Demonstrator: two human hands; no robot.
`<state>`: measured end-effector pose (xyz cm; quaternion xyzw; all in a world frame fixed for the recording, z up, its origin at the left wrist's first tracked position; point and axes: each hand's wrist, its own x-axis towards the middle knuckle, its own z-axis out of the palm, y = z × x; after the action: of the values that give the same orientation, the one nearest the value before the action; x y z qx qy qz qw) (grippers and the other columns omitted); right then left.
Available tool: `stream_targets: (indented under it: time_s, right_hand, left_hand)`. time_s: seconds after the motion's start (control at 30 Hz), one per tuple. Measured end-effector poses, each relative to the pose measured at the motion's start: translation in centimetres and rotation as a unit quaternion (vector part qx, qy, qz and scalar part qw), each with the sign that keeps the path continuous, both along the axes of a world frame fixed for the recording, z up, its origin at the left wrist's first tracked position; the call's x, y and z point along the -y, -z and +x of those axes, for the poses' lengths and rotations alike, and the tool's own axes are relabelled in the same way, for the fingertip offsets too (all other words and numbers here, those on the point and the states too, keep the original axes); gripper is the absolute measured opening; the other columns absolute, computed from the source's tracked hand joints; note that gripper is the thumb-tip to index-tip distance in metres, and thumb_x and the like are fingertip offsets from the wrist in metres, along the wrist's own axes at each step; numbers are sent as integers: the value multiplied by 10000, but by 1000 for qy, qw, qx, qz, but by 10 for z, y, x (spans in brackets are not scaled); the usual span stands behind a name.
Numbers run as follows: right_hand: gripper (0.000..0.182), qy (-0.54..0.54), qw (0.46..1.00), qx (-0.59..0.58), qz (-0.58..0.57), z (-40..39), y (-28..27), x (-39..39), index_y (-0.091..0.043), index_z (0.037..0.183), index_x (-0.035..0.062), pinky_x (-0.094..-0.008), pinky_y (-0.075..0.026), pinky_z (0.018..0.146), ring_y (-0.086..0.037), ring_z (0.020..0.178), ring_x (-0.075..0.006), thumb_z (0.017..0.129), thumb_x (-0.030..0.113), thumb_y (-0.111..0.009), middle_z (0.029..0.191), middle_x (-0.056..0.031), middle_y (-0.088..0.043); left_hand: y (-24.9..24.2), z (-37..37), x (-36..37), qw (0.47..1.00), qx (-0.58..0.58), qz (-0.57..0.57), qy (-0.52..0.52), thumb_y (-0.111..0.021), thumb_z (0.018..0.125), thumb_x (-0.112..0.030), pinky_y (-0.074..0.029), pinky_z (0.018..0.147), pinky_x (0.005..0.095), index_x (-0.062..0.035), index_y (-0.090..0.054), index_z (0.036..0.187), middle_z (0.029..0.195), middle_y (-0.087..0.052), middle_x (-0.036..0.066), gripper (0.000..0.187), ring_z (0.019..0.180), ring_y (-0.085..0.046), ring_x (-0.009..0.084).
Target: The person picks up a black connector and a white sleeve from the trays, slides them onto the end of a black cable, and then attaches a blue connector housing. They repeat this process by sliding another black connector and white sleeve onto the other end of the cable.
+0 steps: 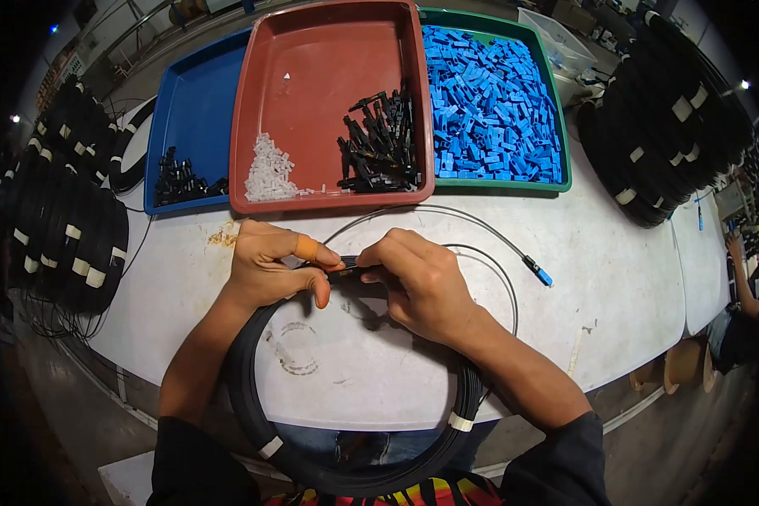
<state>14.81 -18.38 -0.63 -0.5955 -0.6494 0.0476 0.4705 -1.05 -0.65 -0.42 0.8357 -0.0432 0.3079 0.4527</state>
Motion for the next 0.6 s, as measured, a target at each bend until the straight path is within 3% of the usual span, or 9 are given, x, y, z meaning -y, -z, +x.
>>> stream_targets:
  time_s: [0.43, 0.6]
  right_hand:
    - [290, -5, 1000, -9, -6, 0, -4, -4, -657, 988, 18, -390, -535, 652, -680, 755, -313, 745, -133, -702, 855, -124, -642]
    - [235, -44, 998, -45, 0, 3, 4, 0, -636, 1025, 22, -431, -519, 712, -659, 820, -361, 815, -11, -737, 885, -153, -641]
  left_hand:
    - [-4, -3, -1, 999, 11, 30, -18, -945, 632, -79, -574, 601, 256, 18, -795, 868, 781, -780, 99, 296, 659, -746, 164]
    - [-6, -7, 1, 998, -23, 51, -28, -993, 584, -224, -581, 663, 270, -20, -792, 909, 827, -787, 91, 434, 721, -760, 179]
